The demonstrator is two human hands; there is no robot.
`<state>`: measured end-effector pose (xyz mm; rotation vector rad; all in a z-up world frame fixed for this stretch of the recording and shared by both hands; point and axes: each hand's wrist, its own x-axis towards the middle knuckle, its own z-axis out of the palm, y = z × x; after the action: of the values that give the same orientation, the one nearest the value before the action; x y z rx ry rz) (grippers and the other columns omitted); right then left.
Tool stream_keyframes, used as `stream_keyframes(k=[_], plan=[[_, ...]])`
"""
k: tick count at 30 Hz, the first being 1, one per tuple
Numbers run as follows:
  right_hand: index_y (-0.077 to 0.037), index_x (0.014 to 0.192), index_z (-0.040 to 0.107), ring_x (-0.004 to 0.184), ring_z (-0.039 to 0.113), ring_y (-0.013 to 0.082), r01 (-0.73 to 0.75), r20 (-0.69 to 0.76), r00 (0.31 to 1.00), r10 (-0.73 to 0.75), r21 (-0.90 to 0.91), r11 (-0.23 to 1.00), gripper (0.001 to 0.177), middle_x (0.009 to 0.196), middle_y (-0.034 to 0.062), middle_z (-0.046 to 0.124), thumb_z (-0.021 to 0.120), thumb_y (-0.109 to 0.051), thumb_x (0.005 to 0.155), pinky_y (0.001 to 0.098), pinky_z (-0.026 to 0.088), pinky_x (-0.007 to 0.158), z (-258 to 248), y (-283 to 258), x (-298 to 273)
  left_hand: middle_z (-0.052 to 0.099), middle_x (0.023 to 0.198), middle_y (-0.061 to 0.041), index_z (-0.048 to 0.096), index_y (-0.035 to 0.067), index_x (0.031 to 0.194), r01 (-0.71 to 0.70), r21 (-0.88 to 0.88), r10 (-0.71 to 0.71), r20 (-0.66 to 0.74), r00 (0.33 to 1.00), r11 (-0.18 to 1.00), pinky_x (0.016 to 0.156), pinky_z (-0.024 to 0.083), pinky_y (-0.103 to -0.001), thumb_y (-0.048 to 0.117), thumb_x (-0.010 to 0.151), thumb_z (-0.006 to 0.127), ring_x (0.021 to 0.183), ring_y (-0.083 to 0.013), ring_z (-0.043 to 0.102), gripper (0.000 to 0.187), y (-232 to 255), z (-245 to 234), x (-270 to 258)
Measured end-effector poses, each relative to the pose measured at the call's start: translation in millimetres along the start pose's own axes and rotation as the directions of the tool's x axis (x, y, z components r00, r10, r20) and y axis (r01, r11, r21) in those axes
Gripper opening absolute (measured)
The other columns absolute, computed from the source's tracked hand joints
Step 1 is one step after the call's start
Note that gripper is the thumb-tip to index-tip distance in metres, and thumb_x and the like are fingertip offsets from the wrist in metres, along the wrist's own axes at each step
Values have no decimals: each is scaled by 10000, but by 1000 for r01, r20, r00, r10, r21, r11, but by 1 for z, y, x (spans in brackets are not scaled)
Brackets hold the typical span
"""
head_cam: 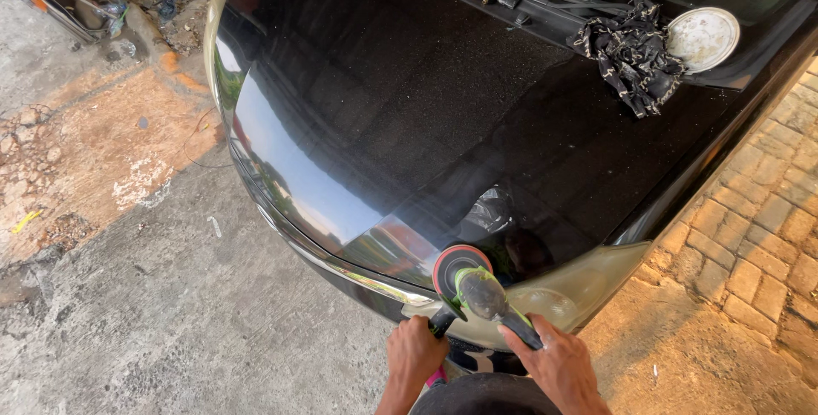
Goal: The person applies a substance from a can onto a car hood by hand and then uses a power buffer to polish the surface, moving the buffer across the hood.
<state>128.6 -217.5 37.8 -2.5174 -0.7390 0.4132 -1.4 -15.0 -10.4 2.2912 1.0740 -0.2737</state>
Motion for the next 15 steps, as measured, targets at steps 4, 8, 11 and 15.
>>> stream_keyframes(k=[4, 8, 11, 15], plan=[[-78, 1030, 708, 631, 767, 335, 42, 25, 999, -42, 11, 999, 495, 703, 140, 756, 708, -532, 831, 430, 605, 568, 15, -10, -3, 715, 737, -223, 748, 3, 776, 60, -45, -64, -81, 995, 997, 664, 558, -497, 218, 733, 741, 685, -414, 709, 220, -22, 5, -8], [-79, 1036, 705, 701, 747, 397, 145, -44, 988, -145, -6, 989, 491, 757, 178, 760, 727, -519, 819, 475, 588, 621, 28, -28, -5, 730, 744, -204, 765, 38, 812, 144, -67, -146, -21, 989, 987, 695, 573, -480, 259, 747, 740, 707, -392, 736, 231, -50, 5, -14], [-67, 1063, 689, 722, 737, 412, 161, 2, 987, -161, 40, 986, 505, 768, 194, 752, 727, -510, 825, 479, 584, 634, 31, -33, -5, 730, 746, -207, 773, 48, 812, 156, -73, -159, -48, 986, 985, 699, 573, -483, 266, 735, 761, 715, -397, 730, 231, -57, 10, -19], [-64, 981, 692, 583, 718, 319, 194, -40, 981, -192, 37, 980, 495, 687, 130, 731, 668, -544, 861, 432, 564, 512, 20, -19, -2, 722, 746, -205, 764, 41, 801, 108, -80, -113, -73, 991, 991, 664, 567, -488, 271, 733, 776, 687, -393, 722, 240, -42, 14, -12]])
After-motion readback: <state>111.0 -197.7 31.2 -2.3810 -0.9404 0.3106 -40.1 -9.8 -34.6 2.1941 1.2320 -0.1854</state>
